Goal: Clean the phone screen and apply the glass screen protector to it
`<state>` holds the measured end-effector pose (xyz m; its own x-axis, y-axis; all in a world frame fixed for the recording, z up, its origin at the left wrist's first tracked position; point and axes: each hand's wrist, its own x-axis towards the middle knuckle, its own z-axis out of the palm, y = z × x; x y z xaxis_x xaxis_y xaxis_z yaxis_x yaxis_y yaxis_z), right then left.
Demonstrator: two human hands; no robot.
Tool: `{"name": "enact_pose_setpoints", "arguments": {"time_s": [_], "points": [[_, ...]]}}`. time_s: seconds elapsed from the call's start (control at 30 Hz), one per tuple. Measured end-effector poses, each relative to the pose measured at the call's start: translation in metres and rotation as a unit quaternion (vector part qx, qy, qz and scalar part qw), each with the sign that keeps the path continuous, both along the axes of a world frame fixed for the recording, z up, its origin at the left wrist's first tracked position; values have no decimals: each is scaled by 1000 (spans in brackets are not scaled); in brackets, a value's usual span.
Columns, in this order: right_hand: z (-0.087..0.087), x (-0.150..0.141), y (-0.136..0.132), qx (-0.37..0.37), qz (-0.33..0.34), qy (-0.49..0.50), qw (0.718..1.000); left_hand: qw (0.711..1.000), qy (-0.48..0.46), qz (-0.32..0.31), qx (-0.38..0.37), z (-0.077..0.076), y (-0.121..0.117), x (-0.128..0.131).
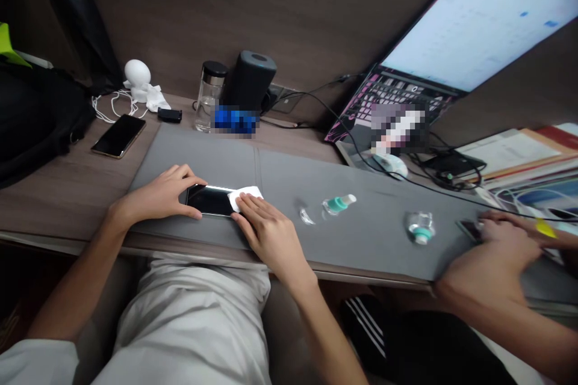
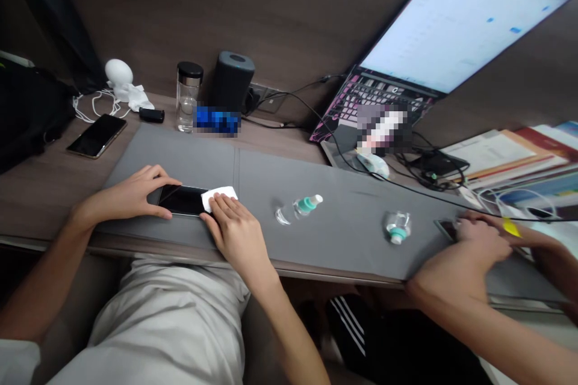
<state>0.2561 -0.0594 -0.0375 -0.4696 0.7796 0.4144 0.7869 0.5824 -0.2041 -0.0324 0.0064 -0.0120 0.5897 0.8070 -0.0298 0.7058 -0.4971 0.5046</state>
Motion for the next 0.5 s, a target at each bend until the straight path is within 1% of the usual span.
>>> {"name": "enact_pose_setpoints", "arguments": {"time_s": [0.13,0.23,0.3,0.5], "points": [[11,4,-12,-17,8,-17,1000,1000,-7,-2,3,-1,1,0],[14,5,-15,-26,9,-21,999,1000,-7,-4,5,-3,2,1],[12,3,-10,-27,4,-21,999,1000,-10,-4,10,-5,2,1],[-1,-6,19,-15,-1,-20,1000,1000,-3,-3,13,-6,1,-1]]}}
